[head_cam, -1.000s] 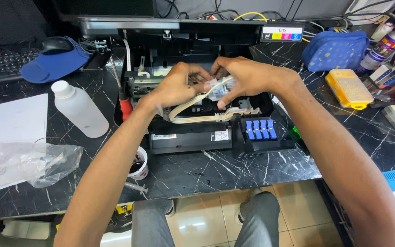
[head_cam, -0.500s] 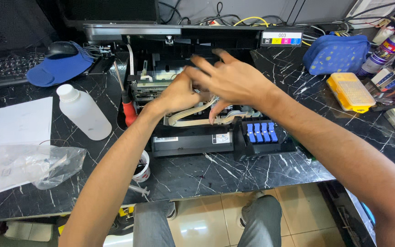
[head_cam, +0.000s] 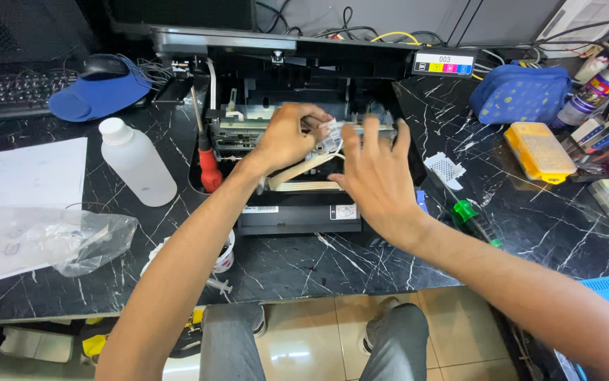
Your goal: The person is repairing a printer by cleaning and adjusting internal components. They use a tissue to wipe parts and manipulate wires and connectors inside the open printer chassis.
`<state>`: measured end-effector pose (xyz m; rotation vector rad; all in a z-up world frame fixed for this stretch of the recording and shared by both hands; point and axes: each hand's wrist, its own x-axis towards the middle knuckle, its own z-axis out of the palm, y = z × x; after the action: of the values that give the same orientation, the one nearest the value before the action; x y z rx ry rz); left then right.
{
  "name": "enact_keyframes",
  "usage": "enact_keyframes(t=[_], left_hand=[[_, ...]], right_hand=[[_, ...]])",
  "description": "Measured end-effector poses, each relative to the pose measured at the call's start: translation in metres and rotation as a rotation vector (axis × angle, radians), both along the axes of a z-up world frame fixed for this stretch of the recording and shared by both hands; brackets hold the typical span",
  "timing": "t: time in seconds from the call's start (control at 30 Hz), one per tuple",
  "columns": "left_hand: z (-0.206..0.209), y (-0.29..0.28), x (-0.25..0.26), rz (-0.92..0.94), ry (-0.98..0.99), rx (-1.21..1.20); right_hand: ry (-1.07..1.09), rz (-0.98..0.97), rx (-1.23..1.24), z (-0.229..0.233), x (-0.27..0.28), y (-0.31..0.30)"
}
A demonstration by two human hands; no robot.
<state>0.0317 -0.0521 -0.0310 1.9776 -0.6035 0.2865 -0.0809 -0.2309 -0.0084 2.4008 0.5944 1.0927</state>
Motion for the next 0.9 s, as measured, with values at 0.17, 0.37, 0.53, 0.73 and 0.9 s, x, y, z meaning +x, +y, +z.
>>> enact_keyframes(t=[0.17, 0.37, 0.53, 0.73, 0.9], left_hand=[[0.006, 0.005, -0.011, -0.01, -0.078, -0.007], [0.027, 0.011, -0.025, -0.053, -0.238, 0.052], [0.037, 0.013, -0.037, -0.089, -0.282, 0.06], [0.029, 0.013, -0.041, -0.058, -0.487, 0.222], [0.036, 0.011, -0.053, 0.031, -0.767, 0.349]], right_hand=[[0.401, -0.046, 0.223, -0.026, 0.017, 0.005], [0.733, 0.197, 0.77, -0.006, 0.019, 0.006], [0.936, 0.234, 1.003, 0.018, 0.002, -0.002], [0.771, 0.244, 0.956, 0.036, -0.003, -0.034], [0.582, 0.394, 0.727, 0.029, 0.017, -0.046]])
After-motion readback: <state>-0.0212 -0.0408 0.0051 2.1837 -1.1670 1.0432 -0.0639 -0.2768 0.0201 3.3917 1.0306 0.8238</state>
